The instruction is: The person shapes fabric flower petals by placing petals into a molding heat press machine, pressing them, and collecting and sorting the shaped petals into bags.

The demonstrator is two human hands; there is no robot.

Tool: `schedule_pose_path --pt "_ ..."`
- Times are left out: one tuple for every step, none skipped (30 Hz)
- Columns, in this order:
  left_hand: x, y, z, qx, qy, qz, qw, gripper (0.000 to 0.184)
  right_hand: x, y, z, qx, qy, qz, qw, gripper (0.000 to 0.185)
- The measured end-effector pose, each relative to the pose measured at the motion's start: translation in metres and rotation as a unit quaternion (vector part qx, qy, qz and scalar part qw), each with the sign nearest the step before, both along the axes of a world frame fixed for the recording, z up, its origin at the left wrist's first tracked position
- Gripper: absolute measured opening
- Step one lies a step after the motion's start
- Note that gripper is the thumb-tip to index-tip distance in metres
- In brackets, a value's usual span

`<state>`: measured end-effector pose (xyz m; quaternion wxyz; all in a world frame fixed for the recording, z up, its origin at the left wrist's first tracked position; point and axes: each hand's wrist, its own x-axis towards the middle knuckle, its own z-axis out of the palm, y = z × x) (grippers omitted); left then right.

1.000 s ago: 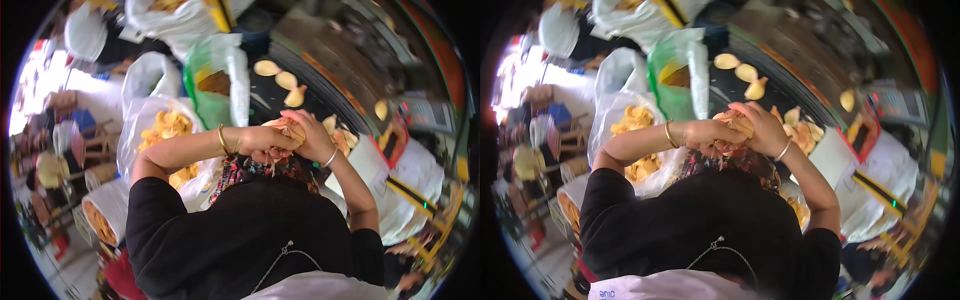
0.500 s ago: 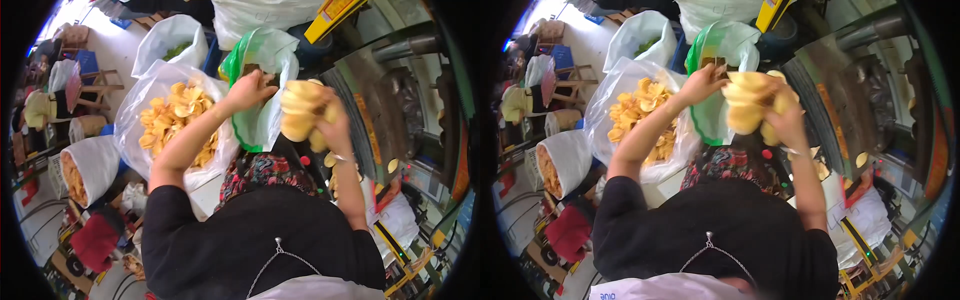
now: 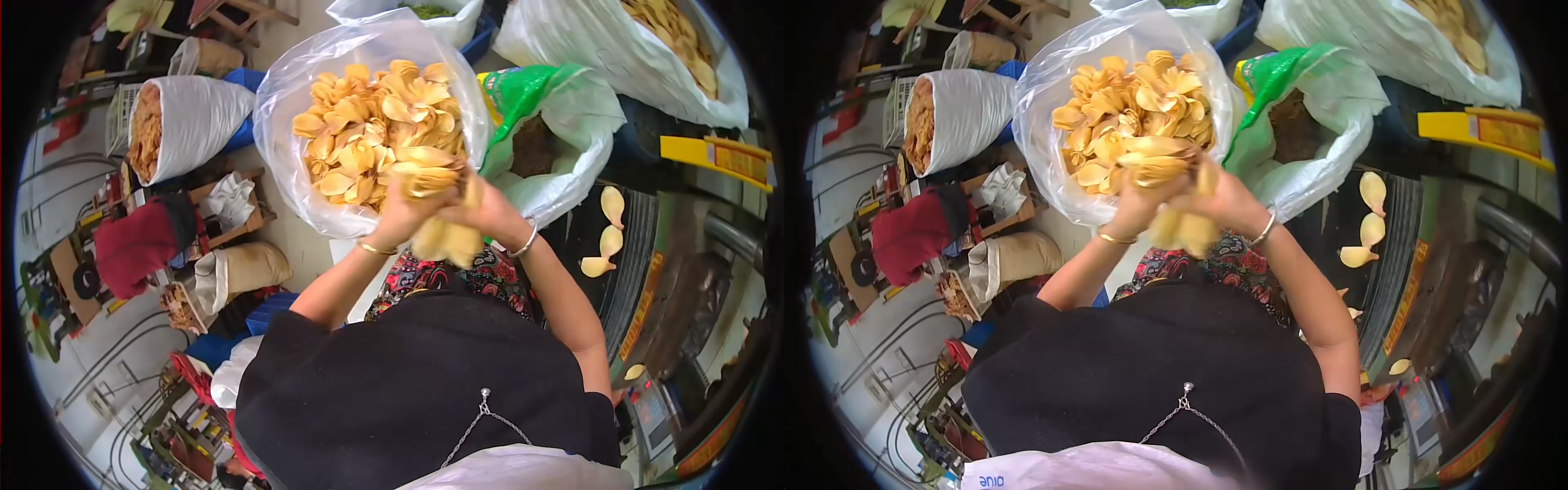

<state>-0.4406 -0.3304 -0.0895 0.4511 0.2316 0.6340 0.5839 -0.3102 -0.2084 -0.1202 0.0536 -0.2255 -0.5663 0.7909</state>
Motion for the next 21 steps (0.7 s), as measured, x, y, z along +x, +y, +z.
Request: schedule_pose_path --pt "-0.01 -0.012 0.003 0.03 -0.015 0.073 0.997 0.033 -0.008 -0.002 0.007 -0.008 -0.001 0.028 1.0 0.064" --pt "-0.024 -0.018 0.007 0.026 -0.013 0.079 0.996 0.033 -0.015 -0.005 0.015 -0.018 -0.004 0.054 0.998 0.061" --pt "-0.045 -0.016 0.009 -0.006 -0.02 0.112 0.993 0.033 -0.018 -0.007 0.019 -0.027 -0.008 0.076 0.997 0.058" --pt "-0.062 -0.008 0.005 -0.036 -0.029 0.145 0.988 0.034 -0.017 -0.006 0.019 -0.03 -0.012 0.077 0.997 0.058" --pt "-0.071 0.002 -0.013 -0.038 -0.036 0.146 0.988 0.034 -0.011 -0.002 0.018 -0.017 -0.033 0.052 0.998 0.055" --pt "-0.08 0.014 -0.043 -0.097 0.078 0.055 0.991 0.031 -0.004 0.005 0.016 -0.001 -0.054 0.025 0.998 0.052" --pt "-0.084 0.024 -0.077 -0.152 0.191 -0.041 0.969 0.028 0.004 0.01 0.013 0.014 -0.076 -0.006 0.997 0.049" --pt "-0.083 0.026 -0.125 -0.152 0.185 -0.048 0.97 0.028 0.016 0.013 0.01 0.012 -0.083 -0.012 0.996 0.049" --pt "-0.077 0.022 -0.186 -0.251 0.408 -0.135 0.867 0.033 0.031 0.014 0.01 0.061 -0.095 -0.02 0.993 0.041" --pt "-0.07 0.027 -0.209 -0.322 0.605 -0.21 0.698 0.039 0.046 0.015 0.009 0.11 -0.108 -0.03 0.988 0.034" --pt "-0.066 0.031 -0.229 -0.41 0.491 -0.193 0.744 0.042 0.062 0.016 0.009 0.11 -0.116 -0.047 0.986 0.034" --pt "-0.06 0.04 -0.234 -0.49 0.368 -0.178 0.77 0.046 0.081 0.016 0.012 0.154 -0.147 -0.071 0.974 0.031" --pt "-0.056 0.049 -0.233 -0.476 0.376 -0.204 0.768 0.046 0.099 0.011 0.015 0.195 -0.181 -0.1 0.959 0.027" --pt "-0.038 0.054 -0.231 -0.458 0.389 -0.222 0.768 0.045 0.117 0.003 0.02 0.231 -0.22 -0.131 0.939 0.024" --pt "-0.021 0.062 -0.224 -0.43 0.406 -0.247 0.768 0.043 0.131 -0.007 0.022 0.227 -0.242 -0.172 0.928 0.024" --pt "0.006 0.084 -0.216 -0.382 0.427 -0.283 0.769 0.042 0.149 -0.015 0.021 0.257 -0.239 -0.212 0.912 0.021" --pt "0.043 0.109 -0.207 -0.318 0.448 -0.329 0.768 0.041 0.172 -0.023 0.02 0.294 -0.247 -0.261 0.886 0.019" --pt "0.092 0.133 -0.196 -0.244 0.461 -0.381 0.763 0.039 0.199 -0.038 0.024 0.332 -0.266 -0.312 0.849 0.016" --pt "0.143 0.143 -0.182 -0.161 0.465 -0.439 0.751 0.038 0.217 -0.057 0.03 0.316 -0.285 -0.379 0.821 0.015" --pt "0.2 0.144 -0.171 -0.079 0.459 -0.499 0.731 0.036 0.231 -0.077 0.034 0.299 -0.303 -0.447 0.787 0.014" --pt "0.245 0.127 -0.158 -0.005 0.443 -0.555 0.704 0.035 0.248 -0.101 0.029 0.29 -0.308 -0.509 0.749 0.014"
